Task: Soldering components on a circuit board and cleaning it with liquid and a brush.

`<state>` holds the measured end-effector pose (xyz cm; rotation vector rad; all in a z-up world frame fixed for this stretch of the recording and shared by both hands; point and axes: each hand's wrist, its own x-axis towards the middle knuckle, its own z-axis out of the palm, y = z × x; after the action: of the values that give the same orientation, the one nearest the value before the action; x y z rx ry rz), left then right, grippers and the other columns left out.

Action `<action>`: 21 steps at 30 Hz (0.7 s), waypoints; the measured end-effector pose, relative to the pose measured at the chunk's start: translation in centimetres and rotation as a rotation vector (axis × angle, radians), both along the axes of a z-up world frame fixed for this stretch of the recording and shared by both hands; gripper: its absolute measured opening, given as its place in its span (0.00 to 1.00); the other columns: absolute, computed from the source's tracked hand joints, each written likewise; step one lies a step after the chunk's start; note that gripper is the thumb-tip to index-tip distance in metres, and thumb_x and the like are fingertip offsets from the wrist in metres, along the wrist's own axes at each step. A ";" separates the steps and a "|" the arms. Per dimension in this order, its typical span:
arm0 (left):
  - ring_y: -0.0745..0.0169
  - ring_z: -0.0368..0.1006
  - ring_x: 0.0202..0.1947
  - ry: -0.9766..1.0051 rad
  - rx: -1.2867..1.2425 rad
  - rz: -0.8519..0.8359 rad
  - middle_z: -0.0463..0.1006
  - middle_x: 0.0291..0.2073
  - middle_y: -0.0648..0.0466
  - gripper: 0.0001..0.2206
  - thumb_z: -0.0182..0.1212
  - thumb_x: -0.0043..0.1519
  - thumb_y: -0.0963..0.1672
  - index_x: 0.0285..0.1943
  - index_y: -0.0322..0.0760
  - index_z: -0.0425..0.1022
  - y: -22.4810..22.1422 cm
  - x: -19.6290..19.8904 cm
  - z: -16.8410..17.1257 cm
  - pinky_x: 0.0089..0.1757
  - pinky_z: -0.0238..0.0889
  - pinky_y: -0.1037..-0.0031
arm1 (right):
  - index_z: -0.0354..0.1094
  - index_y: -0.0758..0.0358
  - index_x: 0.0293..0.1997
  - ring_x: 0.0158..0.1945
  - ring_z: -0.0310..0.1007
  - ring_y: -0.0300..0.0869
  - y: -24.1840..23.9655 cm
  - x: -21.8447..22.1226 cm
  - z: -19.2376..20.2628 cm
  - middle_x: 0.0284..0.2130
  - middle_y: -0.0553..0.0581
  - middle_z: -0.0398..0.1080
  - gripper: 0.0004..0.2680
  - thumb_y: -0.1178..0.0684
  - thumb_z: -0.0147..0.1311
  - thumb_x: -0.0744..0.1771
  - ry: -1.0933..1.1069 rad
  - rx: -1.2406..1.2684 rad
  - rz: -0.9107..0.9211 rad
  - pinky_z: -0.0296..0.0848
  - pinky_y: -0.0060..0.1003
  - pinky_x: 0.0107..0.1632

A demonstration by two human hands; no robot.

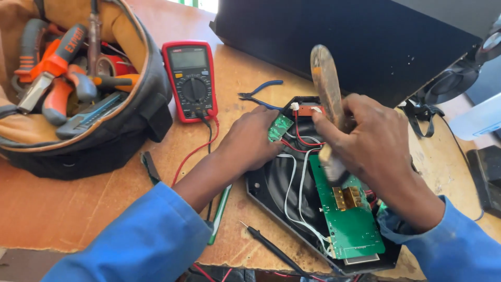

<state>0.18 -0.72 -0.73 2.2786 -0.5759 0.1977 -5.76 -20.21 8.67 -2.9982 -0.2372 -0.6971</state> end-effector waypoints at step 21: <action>0.38 0.73 0.46 0.081 0.042 0.010 0.74 0.44 0.46 0.23 0.61 0.54 0.50 0.59 0.45 0.74 0.5 -1.1 1.6 0.45 0.64 0.54 | 0.71 0.62 0.43 0.51 0.75 0.46 -5.0 0.4 2.3 0.47 0.58 0.73 0.10 0.48 0.47 0.69 0.197 0.375 0.659 0.73 0.42 0.53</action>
<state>-0.93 -0.25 0.88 2.3193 -0.5312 0.0981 -5.34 -25.17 11.01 -2.3817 -0.9083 -0.3239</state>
